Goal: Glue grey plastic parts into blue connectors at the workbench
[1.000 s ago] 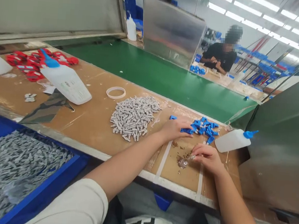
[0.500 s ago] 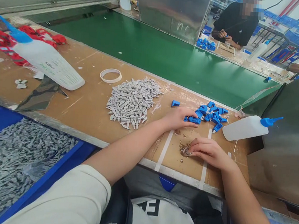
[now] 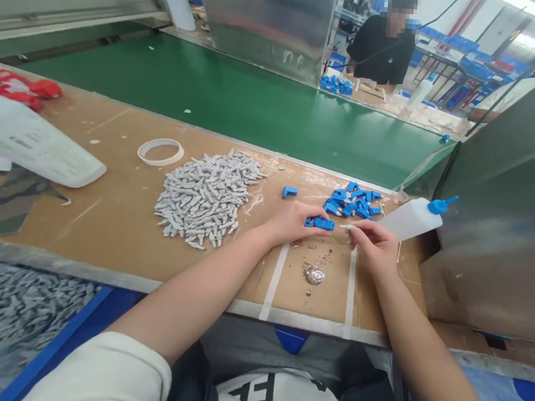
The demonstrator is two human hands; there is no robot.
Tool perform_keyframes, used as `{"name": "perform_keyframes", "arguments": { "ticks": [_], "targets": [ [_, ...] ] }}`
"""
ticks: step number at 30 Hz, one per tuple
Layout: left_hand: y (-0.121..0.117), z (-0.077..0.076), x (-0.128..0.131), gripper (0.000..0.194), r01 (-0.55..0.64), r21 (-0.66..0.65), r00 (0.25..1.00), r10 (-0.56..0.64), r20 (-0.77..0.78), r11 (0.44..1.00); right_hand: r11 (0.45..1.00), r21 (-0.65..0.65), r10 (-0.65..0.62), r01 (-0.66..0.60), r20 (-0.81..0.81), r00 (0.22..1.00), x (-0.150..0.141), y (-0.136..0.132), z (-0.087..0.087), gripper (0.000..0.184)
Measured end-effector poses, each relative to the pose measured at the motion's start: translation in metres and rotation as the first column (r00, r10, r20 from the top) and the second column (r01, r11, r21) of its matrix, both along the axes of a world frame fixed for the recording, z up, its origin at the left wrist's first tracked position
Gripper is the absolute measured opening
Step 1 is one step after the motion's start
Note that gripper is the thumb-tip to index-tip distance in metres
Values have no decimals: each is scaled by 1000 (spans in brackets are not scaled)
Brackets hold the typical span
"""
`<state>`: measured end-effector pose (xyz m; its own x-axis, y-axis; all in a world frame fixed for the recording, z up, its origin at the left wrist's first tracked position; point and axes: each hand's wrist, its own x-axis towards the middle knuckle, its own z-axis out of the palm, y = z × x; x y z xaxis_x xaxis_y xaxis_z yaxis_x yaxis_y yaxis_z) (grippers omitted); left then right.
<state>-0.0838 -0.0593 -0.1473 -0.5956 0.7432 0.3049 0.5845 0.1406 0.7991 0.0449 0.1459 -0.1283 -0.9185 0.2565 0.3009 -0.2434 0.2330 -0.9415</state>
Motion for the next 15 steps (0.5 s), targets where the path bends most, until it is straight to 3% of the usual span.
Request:
{"name": "perform_keyframes", "arguments": {
  "ticks": [9, 15],
  "targets": [
    [1, -1, 1, 29, 11, 4, 1000, -11, 13, 1000, 995, 100, -16, 11, 48, 999, -3, -3, -7, 27],
    [1, -1, 2, 25, 55, 9, 997, -55, -50, 998, 910, 415, 45, -13, -68, 997, -5, -4, -8, 22]
  ]
}}
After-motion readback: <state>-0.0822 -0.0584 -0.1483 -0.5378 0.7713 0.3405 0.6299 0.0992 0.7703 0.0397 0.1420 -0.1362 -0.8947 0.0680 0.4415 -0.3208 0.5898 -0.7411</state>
